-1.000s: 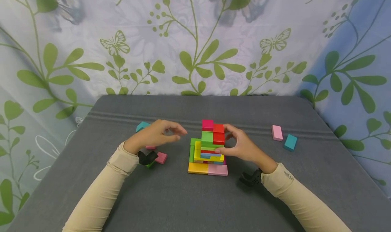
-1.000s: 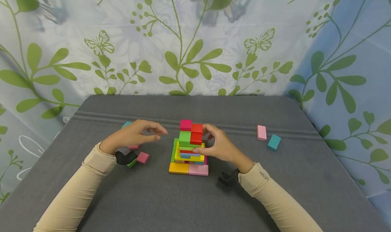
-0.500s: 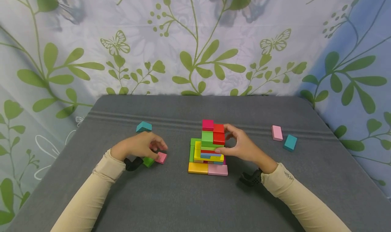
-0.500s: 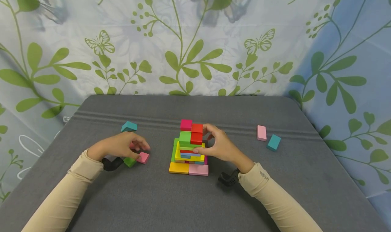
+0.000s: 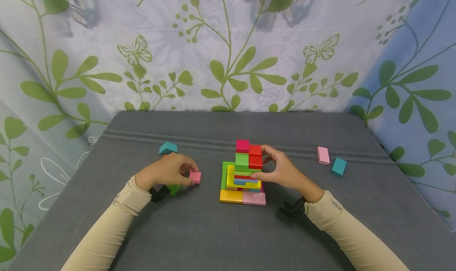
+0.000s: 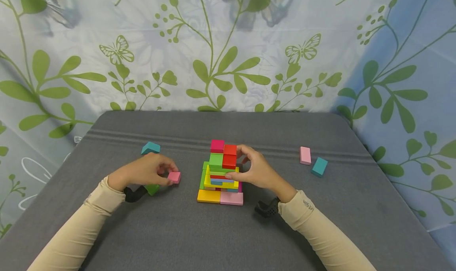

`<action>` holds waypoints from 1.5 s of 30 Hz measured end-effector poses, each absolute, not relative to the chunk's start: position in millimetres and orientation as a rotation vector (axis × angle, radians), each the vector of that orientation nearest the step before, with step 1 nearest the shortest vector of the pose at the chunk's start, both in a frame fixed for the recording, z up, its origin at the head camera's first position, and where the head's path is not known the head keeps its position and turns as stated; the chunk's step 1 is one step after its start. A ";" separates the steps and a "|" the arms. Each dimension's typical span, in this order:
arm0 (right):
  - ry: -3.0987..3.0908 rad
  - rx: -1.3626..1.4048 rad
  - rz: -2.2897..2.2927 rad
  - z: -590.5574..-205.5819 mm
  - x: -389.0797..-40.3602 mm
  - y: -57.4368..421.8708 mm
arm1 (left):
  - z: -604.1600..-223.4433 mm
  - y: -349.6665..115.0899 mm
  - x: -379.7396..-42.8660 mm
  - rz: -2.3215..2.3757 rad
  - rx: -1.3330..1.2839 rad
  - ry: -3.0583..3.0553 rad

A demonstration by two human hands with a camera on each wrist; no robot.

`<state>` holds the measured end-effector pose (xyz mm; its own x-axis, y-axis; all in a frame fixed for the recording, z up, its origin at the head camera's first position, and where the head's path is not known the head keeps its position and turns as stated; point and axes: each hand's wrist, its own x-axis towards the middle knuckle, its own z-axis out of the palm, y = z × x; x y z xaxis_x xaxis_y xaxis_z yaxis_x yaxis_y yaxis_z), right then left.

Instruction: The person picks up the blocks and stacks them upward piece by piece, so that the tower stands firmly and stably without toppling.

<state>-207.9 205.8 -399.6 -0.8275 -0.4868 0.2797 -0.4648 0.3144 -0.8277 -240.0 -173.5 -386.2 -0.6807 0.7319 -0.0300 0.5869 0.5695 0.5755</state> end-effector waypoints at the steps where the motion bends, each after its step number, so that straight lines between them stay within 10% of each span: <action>1: 2.529 -0.915 -1.581 -399.5 -207.8 205.8 | -385.2 -171.4 -240.3 0.795 1.097 2.567; 27: 2.525 -0.919 -1.583 -400.8 -208.1 206.1 | -328.1 -88.7 -246.6 1.436 1.298 2.797; 45: 2.505 -0.951 -1.580 -400.1 -207.6 208.2 | -323.0 -31.4 -244.8 1.073 1.485 2.762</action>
<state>-207.6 208.2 -400.1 -0.8126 -0.5081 0.2855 -0.4766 0.2975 -0.8272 -244.8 -31.4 -323.0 -0.5867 0.6855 0.4312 0.7968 0.3935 0.4586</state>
